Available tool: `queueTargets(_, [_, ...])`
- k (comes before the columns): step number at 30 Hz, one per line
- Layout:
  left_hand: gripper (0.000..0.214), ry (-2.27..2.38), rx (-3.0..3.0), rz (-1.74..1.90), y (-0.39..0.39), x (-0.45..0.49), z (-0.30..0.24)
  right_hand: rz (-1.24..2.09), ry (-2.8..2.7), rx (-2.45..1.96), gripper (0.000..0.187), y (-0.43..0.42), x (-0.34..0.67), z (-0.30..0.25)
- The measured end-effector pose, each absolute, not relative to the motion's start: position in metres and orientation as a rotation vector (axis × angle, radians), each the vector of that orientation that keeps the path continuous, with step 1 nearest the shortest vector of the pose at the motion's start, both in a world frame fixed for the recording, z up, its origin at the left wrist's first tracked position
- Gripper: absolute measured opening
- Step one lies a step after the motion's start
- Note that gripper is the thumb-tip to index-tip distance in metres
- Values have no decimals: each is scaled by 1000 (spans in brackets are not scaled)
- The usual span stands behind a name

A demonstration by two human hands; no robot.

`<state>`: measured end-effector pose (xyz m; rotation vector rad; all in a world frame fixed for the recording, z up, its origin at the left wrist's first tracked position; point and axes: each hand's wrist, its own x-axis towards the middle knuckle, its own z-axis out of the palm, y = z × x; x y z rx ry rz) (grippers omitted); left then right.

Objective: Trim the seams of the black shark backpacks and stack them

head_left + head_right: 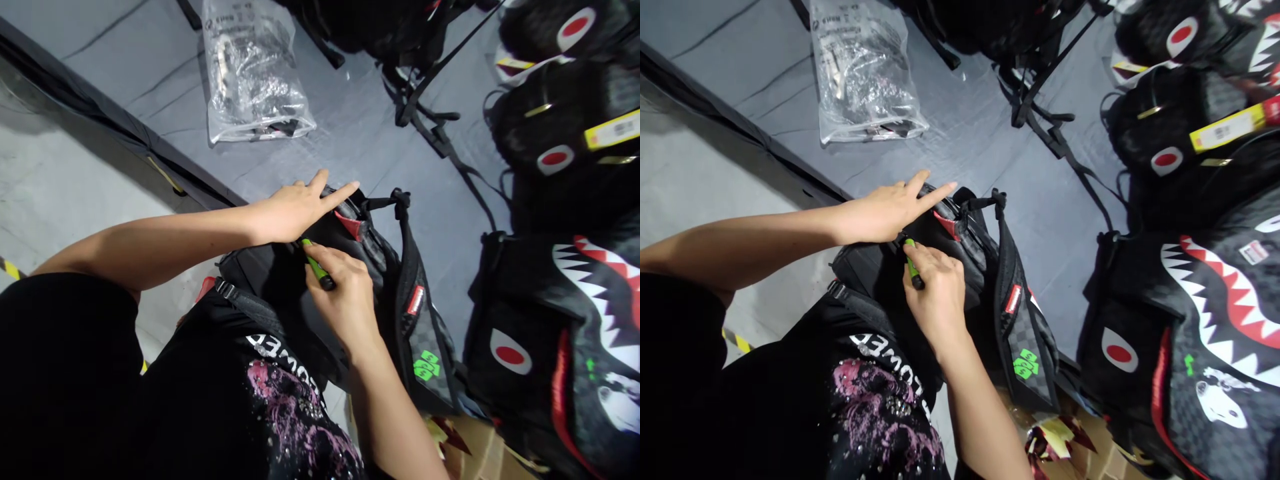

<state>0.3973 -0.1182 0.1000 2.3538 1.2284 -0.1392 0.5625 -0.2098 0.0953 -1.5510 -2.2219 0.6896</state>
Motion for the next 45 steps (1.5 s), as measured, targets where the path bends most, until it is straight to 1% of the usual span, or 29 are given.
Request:
queueTargets(3, [104, 1223, 2369, -79, -118, 397, 96, 716, -2246, -1544, 31, -210, 561, 98])
queueTargets(6, [104, 1243, 2353, -117, -118, 398, 99, 671, -2234, -1579, 31, -211, 562, 97])
queueTargets(11, [104, 1250, 2349, -137, -117, 399, 100, 744, -2199, -1494, 29, -207, 562, 94])
queueTargets(16, [110, 1223, 2357, -78, -117, 397, 92, 684, -2263, -1569, 29, -207, 561, 99])
queueTargets(20, [108, 1207, 2350, -32, -117, 395, 89, 628, -2286, -1598, 29, -209, 561, 101])
queueTargets(28, [109, 1214, 2297, -119, -117, 396, 98, 742, -2137, -1525, 28, -208, 558, 95])
queueTargets(32, [107, 1237, 2287, -145, -118, 397, 102, 703, -2205, -1538, 32, -210, 560, 95])
queueTargets(36, [108, 1232, 2305, -125, -118, 396, 101, 859, -2167, -1414, 35, -207, 568, 97])
queueTargets(42, [109, 1227, 2321, -120, -117, 396, 99, 941, -2132, -1463, 28, -207, 577, 108])
queueTargets(45, [106, 1226, 2323, -115, -117, 395, 97, 869, -2093, -1502, 26, -210, 573, 105])
